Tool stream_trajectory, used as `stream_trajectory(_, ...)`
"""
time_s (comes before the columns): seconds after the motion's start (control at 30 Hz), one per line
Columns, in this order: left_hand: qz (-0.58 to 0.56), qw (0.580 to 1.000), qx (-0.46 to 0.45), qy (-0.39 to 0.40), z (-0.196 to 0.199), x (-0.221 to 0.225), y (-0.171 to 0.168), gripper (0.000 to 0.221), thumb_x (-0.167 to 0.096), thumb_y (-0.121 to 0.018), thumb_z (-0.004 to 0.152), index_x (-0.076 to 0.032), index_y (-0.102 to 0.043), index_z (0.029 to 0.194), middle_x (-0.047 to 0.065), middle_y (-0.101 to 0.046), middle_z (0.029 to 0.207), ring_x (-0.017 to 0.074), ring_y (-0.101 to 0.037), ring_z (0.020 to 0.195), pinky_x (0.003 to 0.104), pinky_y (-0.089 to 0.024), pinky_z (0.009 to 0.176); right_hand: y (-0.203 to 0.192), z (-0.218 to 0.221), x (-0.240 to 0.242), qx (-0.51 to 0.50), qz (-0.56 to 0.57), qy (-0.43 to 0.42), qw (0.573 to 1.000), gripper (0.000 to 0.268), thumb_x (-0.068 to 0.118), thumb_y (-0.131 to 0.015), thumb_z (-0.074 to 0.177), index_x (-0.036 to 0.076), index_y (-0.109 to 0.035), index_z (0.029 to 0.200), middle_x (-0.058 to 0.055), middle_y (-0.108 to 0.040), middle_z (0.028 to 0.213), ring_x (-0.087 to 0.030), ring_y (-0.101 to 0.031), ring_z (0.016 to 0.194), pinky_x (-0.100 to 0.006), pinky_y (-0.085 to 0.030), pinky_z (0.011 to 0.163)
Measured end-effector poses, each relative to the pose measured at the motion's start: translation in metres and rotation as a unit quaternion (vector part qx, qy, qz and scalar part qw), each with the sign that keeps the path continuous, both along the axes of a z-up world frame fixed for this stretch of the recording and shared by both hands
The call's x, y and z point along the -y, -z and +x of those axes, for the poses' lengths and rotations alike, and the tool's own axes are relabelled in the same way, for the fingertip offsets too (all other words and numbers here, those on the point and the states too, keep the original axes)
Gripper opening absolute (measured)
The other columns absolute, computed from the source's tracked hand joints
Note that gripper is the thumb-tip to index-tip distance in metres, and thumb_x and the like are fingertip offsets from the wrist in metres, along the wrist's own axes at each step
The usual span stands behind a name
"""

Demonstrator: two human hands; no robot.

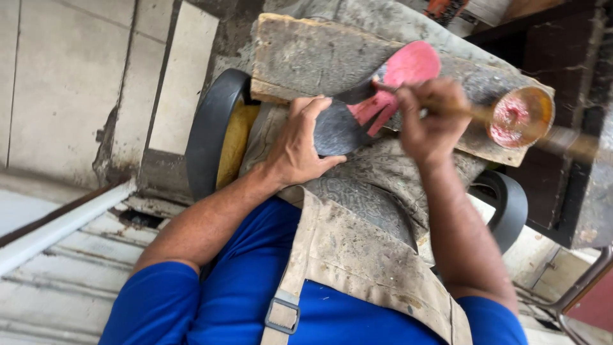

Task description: Applying adhesive to shoe insoles and soles using a brush at a repair bench.

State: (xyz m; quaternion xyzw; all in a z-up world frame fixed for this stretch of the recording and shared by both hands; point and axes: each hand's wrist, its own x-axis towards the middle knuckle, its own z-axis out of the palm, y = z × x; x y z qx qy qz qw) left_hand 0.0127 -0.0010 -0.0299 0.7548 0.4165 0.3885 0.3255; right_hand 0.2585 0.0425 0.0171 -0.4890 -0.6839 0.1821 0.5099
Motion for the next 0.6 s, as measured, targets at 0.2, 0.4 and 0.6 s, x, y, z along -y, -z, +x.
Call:
stream_trajectory(0.2, -0.056, 0.997, 0.056, -0.016, 0.002, 0.004, 0.009, 0.102, -0.028, -0.1, 0.07, -0.008, -0.038, 0.149, 0.021, -0.047, 0.136, 0.0435, -0.053, 0.136, 0.05, -0.046, 0.114, 0.022, -0.011, 0.011, -0.125, -0.043, -0.096, 0.987, 0.028, -0.011, -0.087, 0.09, -0.007, -0.06, 0.098, -0.028, -0.071, 0.094, -0.035, -0.075, 0.079, -0.036, -0.057, 0.066)
stream_trajectory(0.4, -0.048, 0.997, 0.058, -0.012, 0.004, 0.007, 0.017, 0.103, -0.035, -0.098, 0.071, -0.007, -0.037, 0.149, 0.022, -0.047, 0.136, 0.044, -0.051, 0.137, 0.051, -0.045, 0.115, 0.004, -0.034, 0.02, 0.101, 0.075, -0.038, 0.991, 0.024, -0.006, -0.083, 0.088, 0.007, -0.065, 0.079, -0.011, -0.071, 0.084, -0.034, -0.077, 0.08, -0.036, -0.058, 0.069)
stream_trajectory(0.6, 0.002, 1.0, 0.024, 0.009, 0.001, 0.006, 0.012, 0.122, -0.02, -0.111, 0.061, -0.002, -0.028, 0.15, 0.027, -0.044, 0.138, 0.0422, -0.052, 0.131, 0.049, -0.049, 0.115, 0.008, 0.009, -0.016, 0.107, 0.115, 0.014, 0.987, 0.019, -0.003, -0.077, 0.104, 0.004, -0.06, 0.098, -0.013, -0.066, 0.088, -0.025, -0.065, 0.076, -0.038, -0.055, 0.066)
